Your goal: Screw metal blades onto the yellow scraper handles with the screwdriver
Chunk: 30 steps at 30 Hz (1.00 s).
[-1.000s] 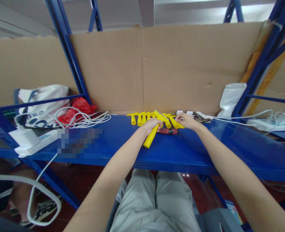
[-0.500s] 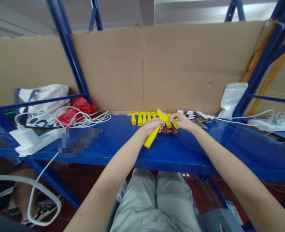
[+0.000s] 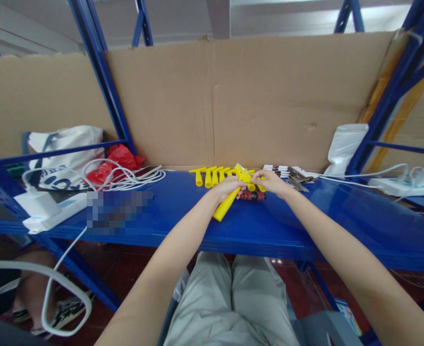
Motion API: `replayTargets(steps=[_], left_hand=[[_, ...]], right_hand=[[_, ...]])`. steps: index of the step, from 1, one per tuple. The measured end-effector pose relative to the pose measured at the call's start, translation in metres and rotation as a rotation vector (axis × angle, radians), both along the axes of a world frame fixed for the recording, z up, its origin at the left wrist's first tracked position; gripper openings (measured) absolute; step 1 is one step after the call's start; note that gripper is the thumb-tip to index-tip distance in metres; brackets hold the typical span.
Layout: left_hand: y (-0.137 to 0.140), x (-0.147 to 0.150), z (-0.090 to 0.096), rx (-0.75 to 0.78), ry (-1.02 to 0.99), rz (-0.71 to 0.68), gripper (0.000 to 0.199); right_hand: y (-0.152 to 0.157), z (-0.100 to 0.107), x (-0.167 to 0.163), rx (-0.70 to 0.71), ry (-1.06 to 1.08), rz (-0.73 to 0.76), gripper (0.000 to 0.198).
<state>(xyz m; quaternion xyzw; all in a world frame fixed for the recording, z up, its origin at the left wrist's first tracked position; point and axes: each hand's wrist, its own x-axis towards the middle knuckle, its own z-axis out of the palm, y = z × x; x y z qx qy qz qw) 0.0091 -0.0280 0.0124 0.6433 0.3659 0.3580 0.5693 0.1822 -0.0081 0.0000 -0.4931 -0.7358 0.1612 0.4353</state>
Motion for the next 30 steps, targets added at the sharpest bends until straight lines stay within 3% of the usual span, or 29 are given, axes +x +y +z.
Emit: replayTargets(steps=[7,14,30], left_hand=[[-0.002,-0.001,0.004,-0.045,-0.029,0.007,0.027],[-0.005,-0.002,0.008,-0.108,-0.129,-0.006,0.023],[0.002,-0.005,0.007,-0.119,-0.270,-0.083,0.023]], right_hand=[[0.002,-0.002,-0.005,-0.020,0.146,-0.051,0.017],[-0.002,0.001,-0.007,-0.097,0.168,-0.004,0.019],[0.014,-0.009,-0.006,0.117,-0.106,-0.083,0.037]])
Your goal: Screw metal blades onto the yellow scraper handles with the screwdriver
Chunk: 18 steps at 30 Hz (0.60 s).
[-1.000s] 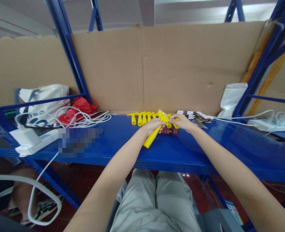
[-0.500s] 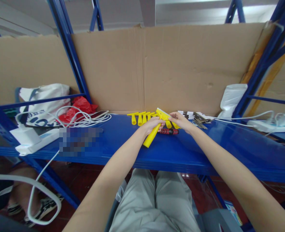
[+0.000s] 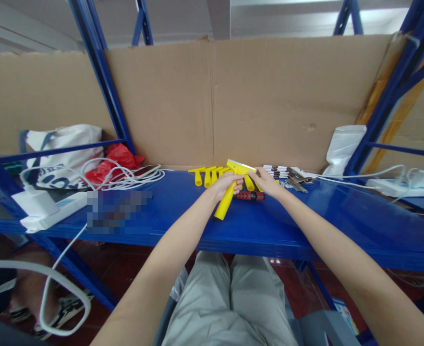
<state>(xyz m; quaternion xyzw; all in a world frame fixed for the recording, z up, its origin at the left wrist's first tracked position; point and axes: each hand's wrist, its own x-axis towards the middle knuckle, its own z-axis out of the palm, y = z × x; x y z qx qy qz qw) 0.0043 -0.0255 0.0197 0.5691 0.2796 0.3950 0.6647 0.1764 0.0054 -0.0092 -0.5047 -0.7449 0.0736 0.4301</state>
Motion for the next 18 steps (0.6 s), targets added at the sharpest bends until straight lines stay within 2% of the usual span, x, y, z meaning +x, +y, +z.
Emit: replayTargets(steps=[5,8,13,18], left_hand=[[0.004,-0.002,-0.001,-0.061,-0.014,0.072,0.028],[0.006,-0.004,-0.002,-0.106,-0.014,0.136,0.029],[0.013,-0.008,-0.005,-0.173,0.005,0.239,0.031],[0.018,-0.009,-0.007,-0.226,0.006,0.302,0.025]], right_hand=[[-0.006,0.008,0.008,0.028,-0.157,-0.083,0.035],[-0.017,0.018,0.016,-0.125,-0.296,-0.034,0.032],[-0.031,0.028,0.023,-0.412,-0.475,0.168,0.045],[-0.036,0.029,0.019,-0.496,-0.609,0.191,0.044]])
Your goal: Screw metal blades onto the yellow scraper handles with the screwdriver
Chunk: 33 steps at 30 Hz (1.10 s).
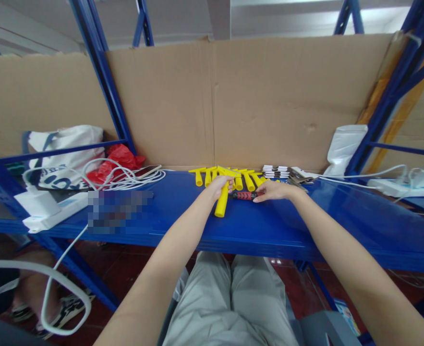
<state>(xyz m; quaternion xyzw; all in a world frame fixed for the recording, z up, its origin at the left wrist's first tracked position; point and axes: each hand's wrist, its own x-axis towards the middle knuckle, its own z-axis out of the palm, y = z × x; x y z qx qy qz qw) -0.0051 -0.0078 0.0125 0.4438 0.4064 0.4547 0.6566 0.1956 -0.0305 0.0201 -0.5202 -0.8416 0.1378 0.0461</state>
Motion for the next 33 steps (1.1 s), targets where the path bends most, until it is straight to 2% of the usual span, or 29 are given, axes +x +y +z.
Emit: replayTargets(steps=[5,10,14,17,22,25,33], left_hand=[[-0.001,0.001,0.000,-0.021,0.022,0.018,0.023],[0.001,0.000,-0.001,-0.036,0.019,0.018,0.023],[0.003,0.000,-0.003,-0.038,0.005,0.030,0.020],[0.003,0.000,-0.003,-0.029,0.006,0.034,0.020],[0.002,0.000,-0.002,-0.035,0.016,0.028,0.022],[0.002,0.000,-0.002,-0.044,0.016,0.036,0.021],[0.005,0.000,-0.005,-0.054,0.030,-0.001,0.018]], right_hand=[[0.004,-0.003,0.003,0.014,0.049,0.016,0.045],[0.006,-0.008,0.011,-0.166,0.373,0.002,0.050],[0.001,-0.002,0.014,-0.157,0.584,-0.045,0.047],[-0.001,0.004,0.016,-0.058,0.730,-0.117,0.044],[0.002,0.010,0.016,0.251,1.029,-0.225,0.048],[0.006,0.011,0.018,0.389,1.181,-0.288,0.051],[0.021,0.010,0.030,0.635,1.245,-0.432,0.057]])
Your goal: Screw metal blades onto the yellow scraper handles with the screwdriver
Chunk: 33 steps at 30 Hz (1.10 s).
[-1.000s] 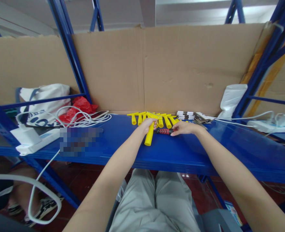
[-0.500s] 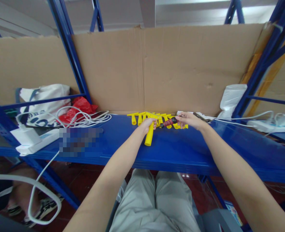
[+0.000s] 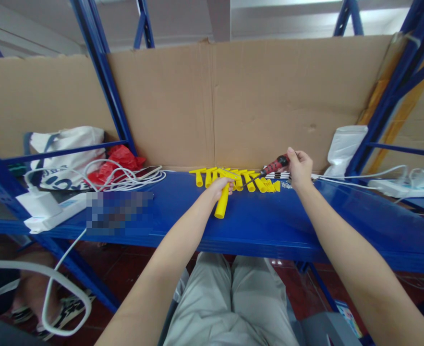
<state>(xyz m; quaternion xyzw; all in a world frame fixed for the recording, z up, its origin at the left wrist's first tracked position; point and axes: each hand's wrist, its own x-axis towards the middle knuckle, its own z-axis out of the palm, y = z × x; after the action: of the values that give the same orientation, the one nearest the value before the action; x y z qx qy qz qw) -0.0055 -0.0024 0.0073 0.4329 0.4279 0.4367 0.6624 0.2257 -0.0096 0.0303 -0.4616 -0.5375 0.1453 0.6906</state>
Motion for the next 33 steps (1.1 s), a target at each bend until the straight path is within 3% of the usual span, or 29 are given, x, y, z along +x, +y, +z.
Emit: replayTargets(steps=[11,25,33], left_hand=[[-0.003,0.001,0.004,-0.002,0.063,-0.079,0.021],[-0.002,0.002,0.002,-0.015,0.039,-0.149,0.020],[-0.008,0.004,0.004,0.023,0.088,-0.123,0.021]], right_hand=[[0.009,-0.003,0.006,0.078,0.067,-0.010,0.060],[0.011,-0.004,0.007,0.049,0.044,-0.053,0.061],[0.004,-0.001,0.001,0.050,0.119,-0.054,0.054]])
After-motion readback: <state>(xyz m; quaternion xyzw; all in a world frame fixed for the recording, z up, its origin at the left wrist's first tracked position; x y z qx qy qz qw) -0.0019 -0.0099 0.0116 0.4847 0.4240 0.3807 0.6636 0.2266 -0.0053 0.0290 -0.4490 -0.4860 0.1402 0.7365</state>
